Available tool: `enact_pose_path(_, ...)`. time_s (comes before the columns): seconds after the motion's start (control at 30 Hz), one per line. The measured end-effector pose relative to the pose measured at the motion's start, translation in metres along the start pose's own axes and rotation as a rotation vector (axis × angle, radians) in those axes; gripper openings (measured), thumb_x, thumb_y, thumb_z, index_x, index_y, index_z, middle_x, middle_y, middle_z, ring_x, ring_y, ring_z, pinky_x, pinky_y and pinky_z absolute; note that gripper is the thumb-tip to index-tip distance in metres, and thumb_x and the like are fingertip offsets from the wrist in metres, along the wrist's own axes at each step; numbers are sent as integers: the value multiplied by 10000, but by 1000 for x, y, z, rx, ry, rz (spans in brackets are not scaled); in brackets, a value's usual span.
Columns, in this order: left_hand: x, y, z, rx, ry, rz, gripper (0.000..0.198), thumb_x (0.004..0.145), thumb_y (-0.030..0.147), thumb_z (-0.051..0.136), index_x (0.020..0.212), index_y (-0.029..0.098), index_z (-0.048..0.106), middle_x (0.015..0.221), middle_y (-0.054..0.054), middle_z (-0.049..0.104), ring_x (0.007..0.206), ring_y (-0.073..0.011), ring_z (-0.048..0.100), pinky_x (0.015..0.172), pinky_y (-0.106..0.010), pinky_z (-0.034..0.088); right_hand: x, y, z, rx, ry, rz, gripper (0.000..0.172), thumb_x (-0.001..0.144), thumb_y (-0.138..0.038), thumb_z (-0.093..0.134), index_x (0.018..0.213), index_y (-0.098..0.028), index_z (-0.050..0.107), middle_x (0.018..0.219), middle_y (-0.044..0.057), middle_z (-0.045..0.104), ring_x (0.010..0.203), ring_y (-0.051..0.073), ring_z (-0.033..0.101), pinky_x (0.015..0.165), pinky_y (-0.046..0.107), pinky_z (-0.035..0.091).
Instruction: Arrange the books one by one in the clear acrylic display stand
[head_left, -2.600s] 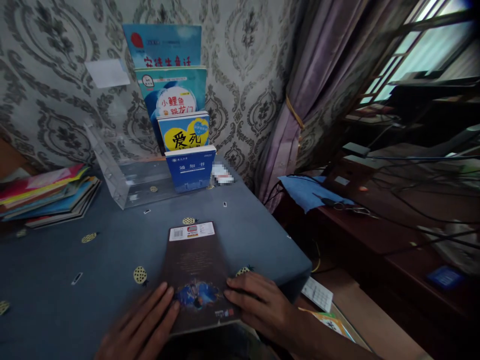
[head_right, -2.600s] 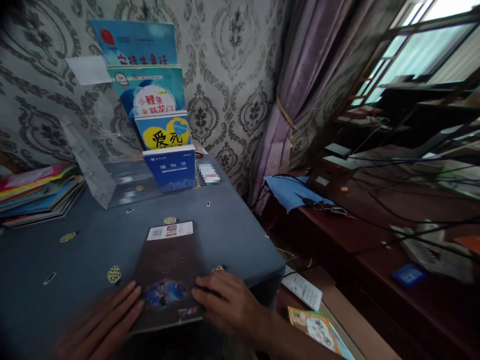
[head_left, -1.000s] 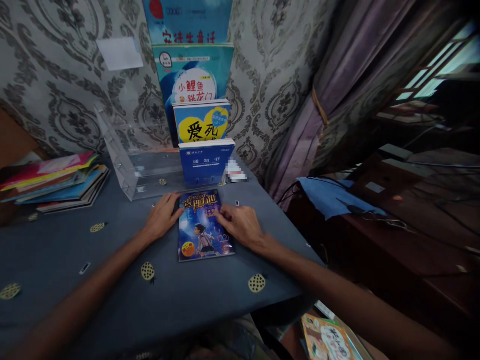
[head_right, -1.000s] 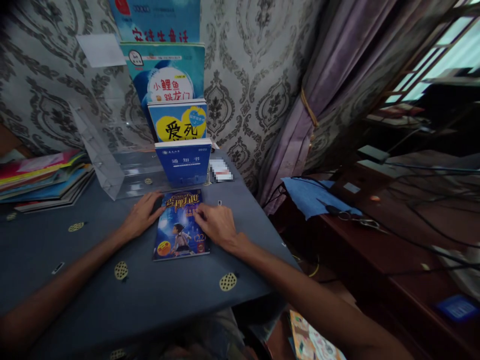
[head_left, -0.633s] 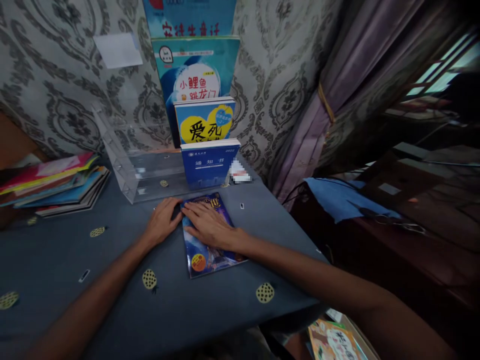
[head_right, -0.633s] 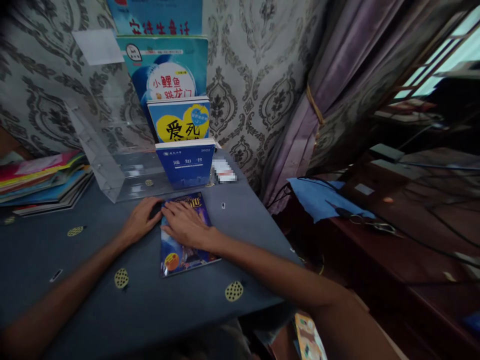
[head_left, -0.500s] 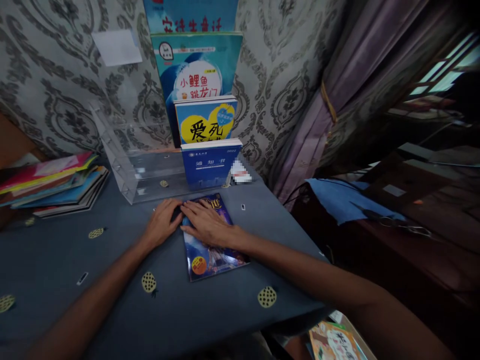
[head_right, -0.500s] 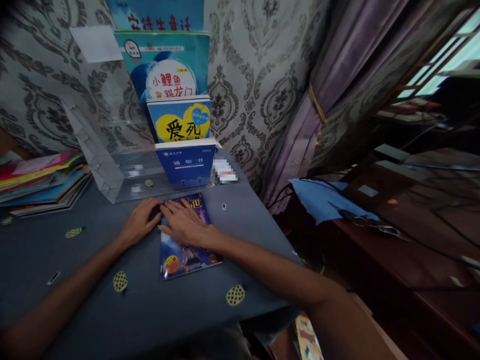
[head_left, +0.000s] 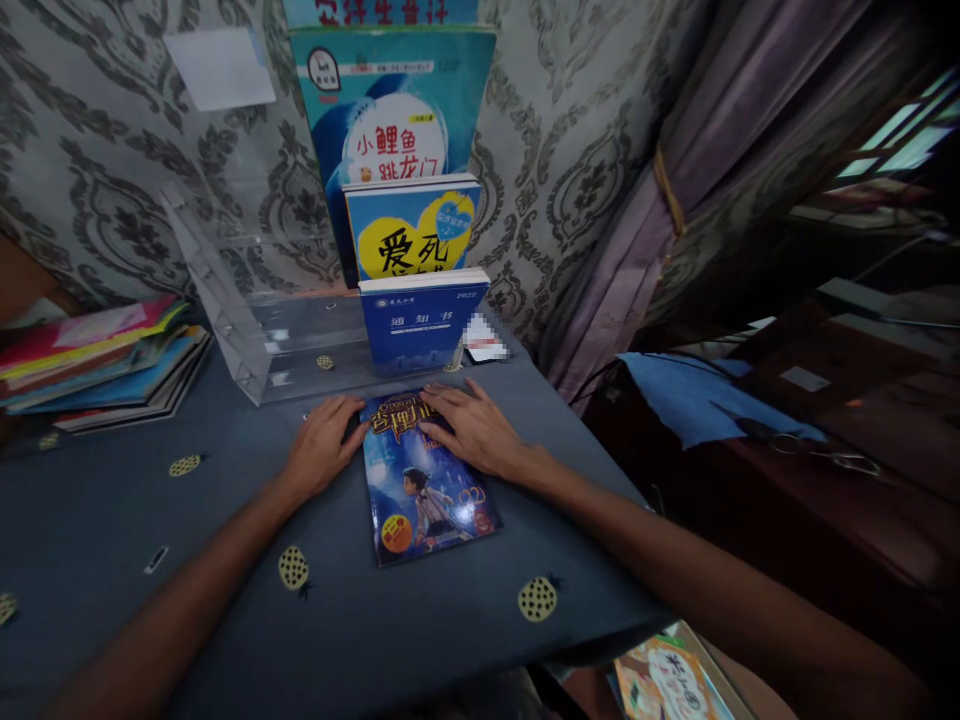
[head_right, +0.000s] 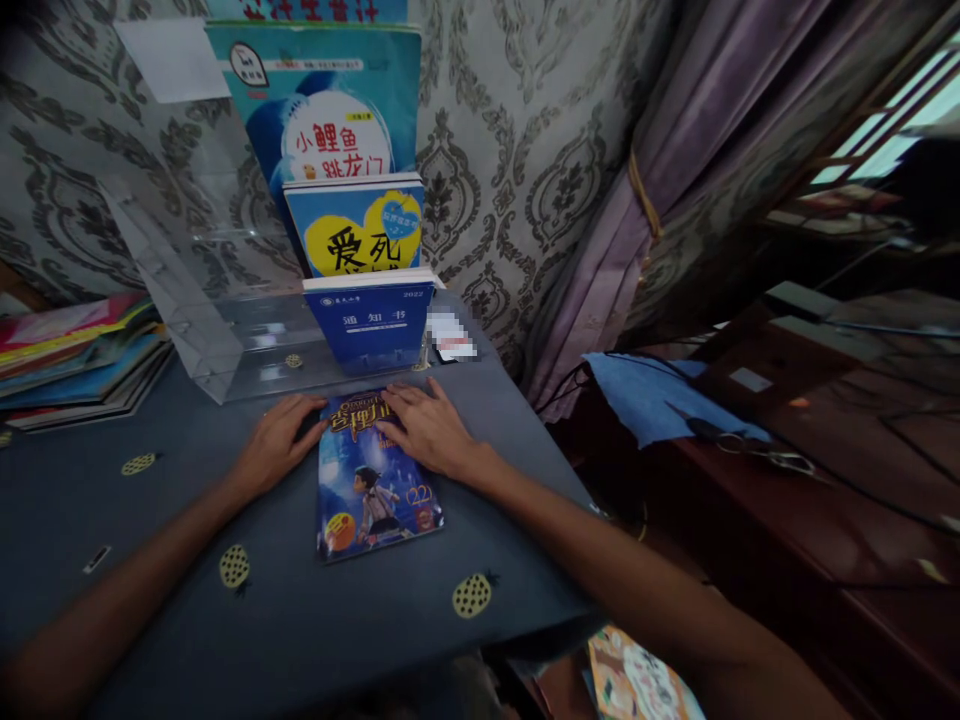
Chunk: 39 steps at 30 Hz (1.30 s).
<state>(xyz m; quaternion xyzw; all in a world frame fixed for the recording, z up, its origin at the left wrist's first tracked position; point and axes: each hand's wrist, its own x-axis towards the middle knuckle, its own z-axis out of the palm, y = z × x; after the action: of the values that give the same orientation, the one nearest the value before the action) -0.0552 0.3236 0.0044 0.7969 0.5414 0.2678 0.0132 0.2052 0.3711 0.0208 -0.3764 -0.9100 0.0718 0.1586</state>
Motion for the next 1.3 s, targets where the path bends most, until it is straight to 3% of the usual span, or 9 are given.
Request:
enact_pose_path(0.23,0,0,-1,20,-15,1,309,1000,364,449,1168,170,620,1185,-127,682,1113,-275,639,981,-452,525,-5,29,8,241,87,4,409,1033,-334,428,1341,-133,605,1380,150,643,1315,257,579,1147,513,387)
enact_pose_path(0.4,8,6,1,80,-34,34,334,983,331,445,1183,152,644,1336,-150,639,1295,-297,566,1113,-497,452,-3,37,10,342,121,-18,408,1037,-322,386,1344,-158,598,1351,118,667,1264,233,611,1090,462,452)
enact_pose_path(0.8,32,49,22,-33,-255,236,443,986,274,428,1375,117,572,1457,-145,576,1422,-264,461,1183,-506,360,-3,40,14,373,129,-46,430,1047,-280,306,1413,-185,510,1384,99,638,1294,212,579,1123,456,431)
enact_pose_path(1.0,21,78,23,-70,-334,355,414,1007,269,427,1384,192,580,1462,-108,578,1437,-251,442,1193,-564,312,-2,40,15,345,123,-38,432,1043,-287,303,1394,-176,529,1384,97,640,1286,209,582,1119,437,433)
enact_pose_path(1.3,-16,109,8,-159,-419,447,386,1045,325,419,1394,288,580,1503,-69,542,1441,-251,437,1219,-581,249,-2,37,13,331,120,-41,430,1047,-301,309,1374,-150,542,1373,111,645,1273,223,588,1115,432,425)
